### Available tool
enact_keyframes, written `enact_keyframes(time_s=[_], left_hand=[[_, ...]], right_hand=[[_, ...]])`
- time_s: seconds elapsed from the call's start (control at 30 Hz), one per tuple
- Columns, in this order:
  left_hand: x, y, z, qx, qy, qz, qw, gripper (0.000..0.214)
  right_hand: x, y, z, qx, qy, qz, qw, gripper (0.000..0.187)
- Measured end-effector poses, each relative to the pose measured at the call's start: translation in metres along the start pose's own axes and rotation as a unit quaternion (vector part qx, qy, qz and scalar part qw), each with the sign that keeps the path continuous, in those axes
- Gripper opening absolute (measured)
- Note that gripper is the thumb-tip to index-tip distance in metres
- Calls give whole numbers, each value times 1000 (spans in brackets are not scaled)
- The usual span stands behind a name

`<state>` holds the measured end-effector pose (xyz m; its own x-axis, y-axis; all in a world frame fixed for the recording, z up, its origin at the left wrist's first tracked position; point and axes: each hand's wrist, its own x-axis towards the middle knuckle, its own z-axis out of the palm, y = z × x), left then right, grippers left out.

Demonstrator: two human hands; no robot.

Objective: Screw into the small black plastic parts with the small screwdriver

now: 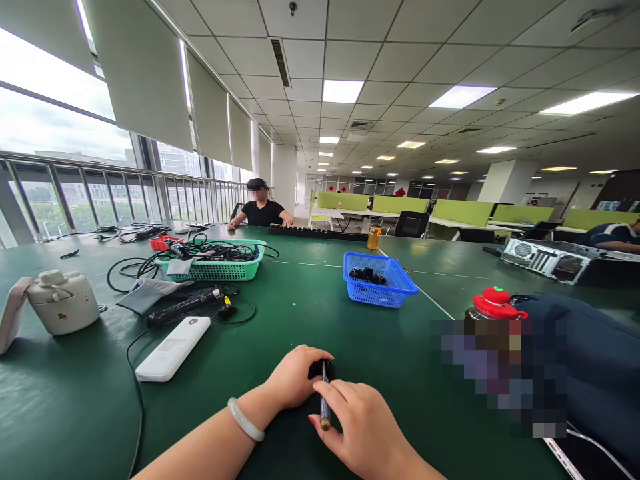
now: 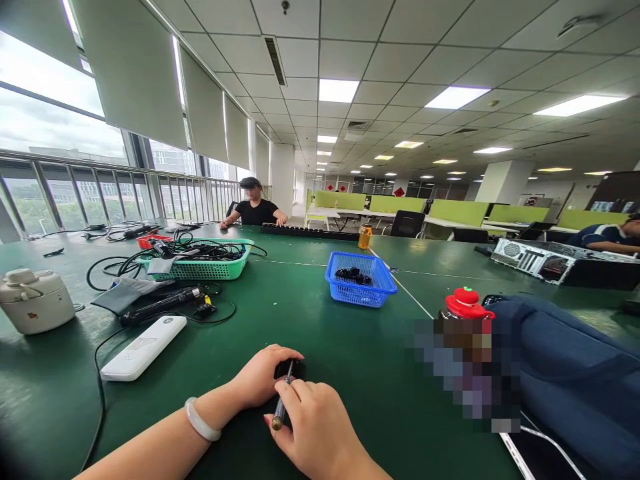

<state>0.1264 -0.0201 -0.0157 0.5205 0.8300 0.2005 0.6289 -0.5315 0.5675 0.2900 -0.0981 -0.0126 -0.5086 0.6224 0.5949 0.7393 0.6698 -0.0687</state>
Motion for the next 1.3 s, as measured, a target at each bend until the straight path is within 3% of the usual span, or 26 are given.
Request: enact_keyframes(time_s=[0.27, 0.4, 0.63, 0.87, 1.03, 1.3], left_hand=[[-1, 2, -1, 3, -6, -4, 1000, 47], [0, 0, 1, -7, 3, 3, 1000, 44], [2, -5, 4, -16, 16, 9, 1000, 44], [3, -5, 3, -9, 2, 1, 1000, 45], [2, -3, 1, -4, -3, 1, 1000, 45], [1, -1, 0, 6, -4, -2, 1000, 46]], right_hand=[[1, 2, -1, -14, 48, -20, 999, 26], [1, 0, -1, 8, 84, -63, 994, 20], [0, -1, 0, 43, 40, -146, 987, 24], [1, -3, -3, 33, 26, -157, 987, 35], [1, -2, -2, 23, 65, -153, 986, 42], [1, -3, -1, 22, 81, -147, 986, 33]])
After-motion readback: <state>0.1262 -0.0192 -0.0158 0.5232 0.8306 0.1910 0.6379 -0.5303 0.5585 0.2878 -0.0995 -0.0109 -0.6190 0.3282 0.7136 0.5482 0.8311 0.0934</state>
